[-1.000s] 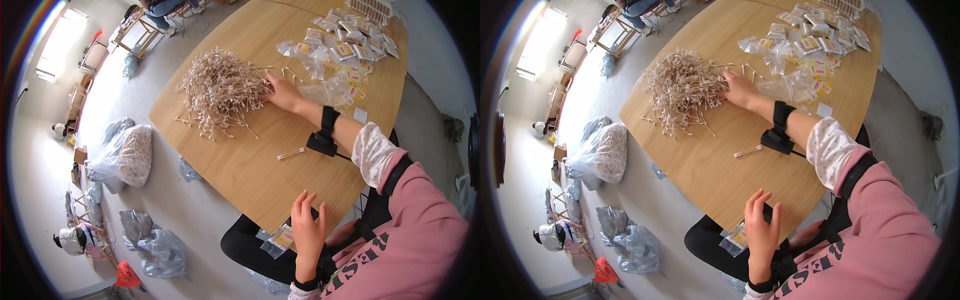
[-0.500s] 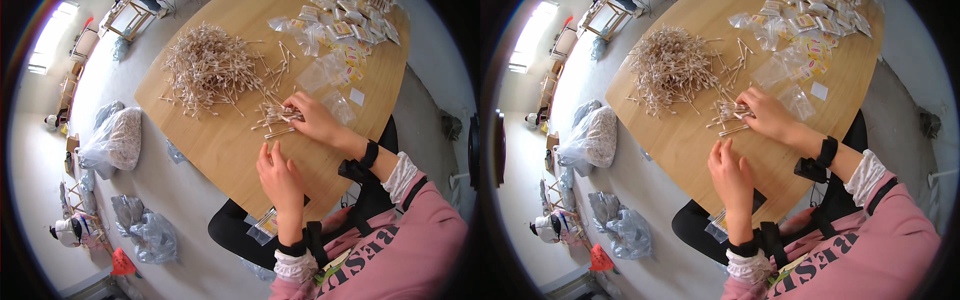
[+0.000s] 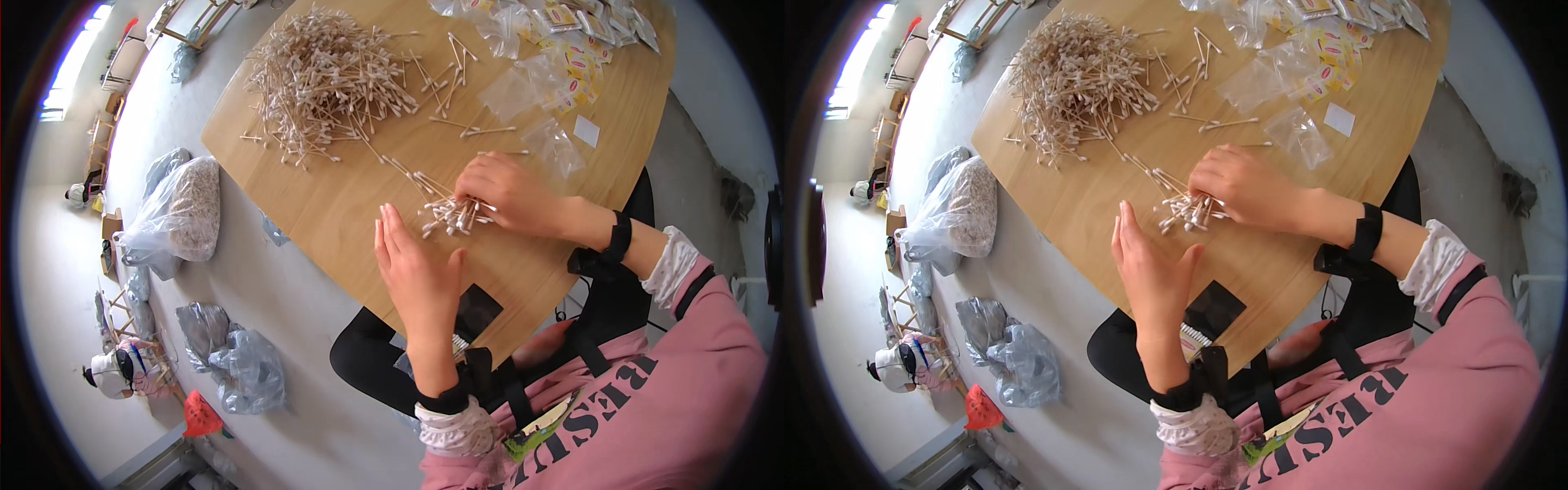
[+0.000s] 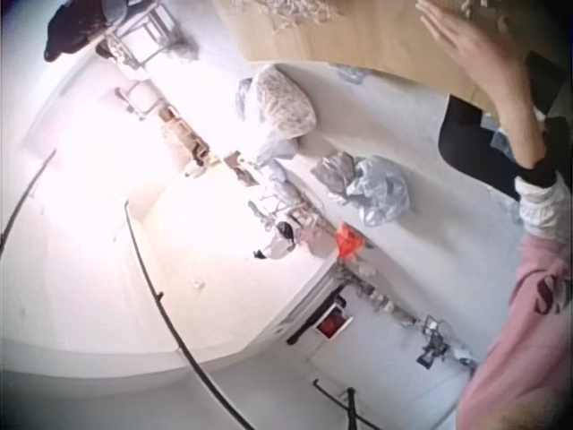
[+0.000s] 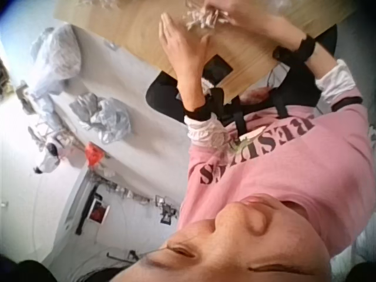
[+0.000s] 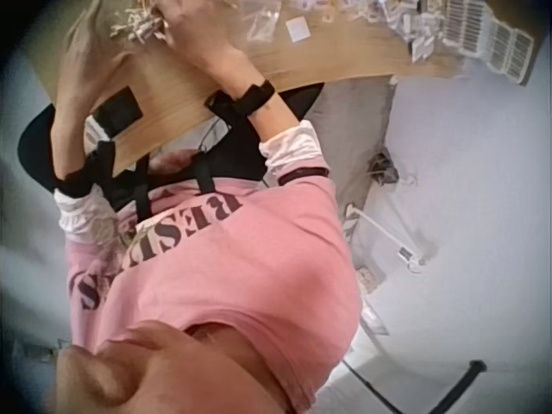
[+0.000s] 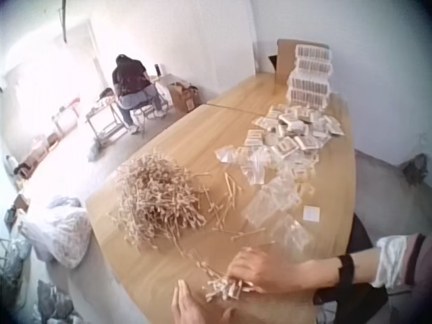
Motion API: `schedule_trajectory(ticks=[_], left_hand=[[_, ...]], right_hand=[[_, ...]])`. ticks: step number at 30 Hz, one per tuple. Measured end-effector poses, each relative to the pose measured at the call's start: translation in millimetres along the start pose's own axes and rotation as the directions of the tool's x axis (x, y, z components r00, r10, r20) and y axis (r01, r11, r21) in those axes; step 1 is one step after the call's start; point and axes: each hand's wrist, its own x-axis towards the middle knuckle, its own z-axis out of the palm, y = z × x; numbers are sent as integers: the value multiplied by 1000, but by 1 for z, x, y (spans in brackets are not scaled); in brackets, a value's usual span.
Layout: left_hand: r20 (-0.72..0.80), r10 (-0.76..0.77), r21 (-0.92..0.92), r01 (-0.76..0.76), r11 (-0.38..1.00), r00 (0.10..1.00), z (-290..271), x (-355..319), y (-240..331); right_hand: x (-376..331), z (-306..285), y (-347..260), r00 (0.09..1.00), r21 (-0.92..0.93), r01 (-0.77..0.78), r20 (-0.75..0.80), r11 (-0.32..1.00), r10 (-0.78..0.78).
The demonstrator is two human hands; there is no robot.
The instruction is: Counting cotton swabs, aligning them in rows, and placing them into small plastic bags with labels.
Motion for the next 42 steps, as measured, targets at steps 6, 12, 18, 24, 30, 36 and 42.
schedule_trajectory(ticks=[6,12,18,24,30,36,42], left_hand=[[87,119,-218,-98,971,989,10,6,-3],[112,157,-307,-116,945,981,18,3,4],[36,175,-108,-170,979,984,11,1,-4],[-32,160,4,-160,987,987,19,5,-7],[-168,225,-56,-237,970,960,18,12,4],[-70,214,-79,-219,973,974,27,12,-1],[-147,204,-81,-218,973,968,27,11,8]], right_hand=[[-8,-8,-8,990,21,100,95,995,-101],[18,-18,-3,983,22,174,47,985,-175],[21,-21,18,940,-88,309,181,947,-290],[14,-17,18,960,-93,246,160,965,-229],[5,-29,2,979,-61,135,160,989,-124],[-1,-20,7,992,-95,97,94,991,-88],[3,-18,9,987,-84,150,73,985,-144]])
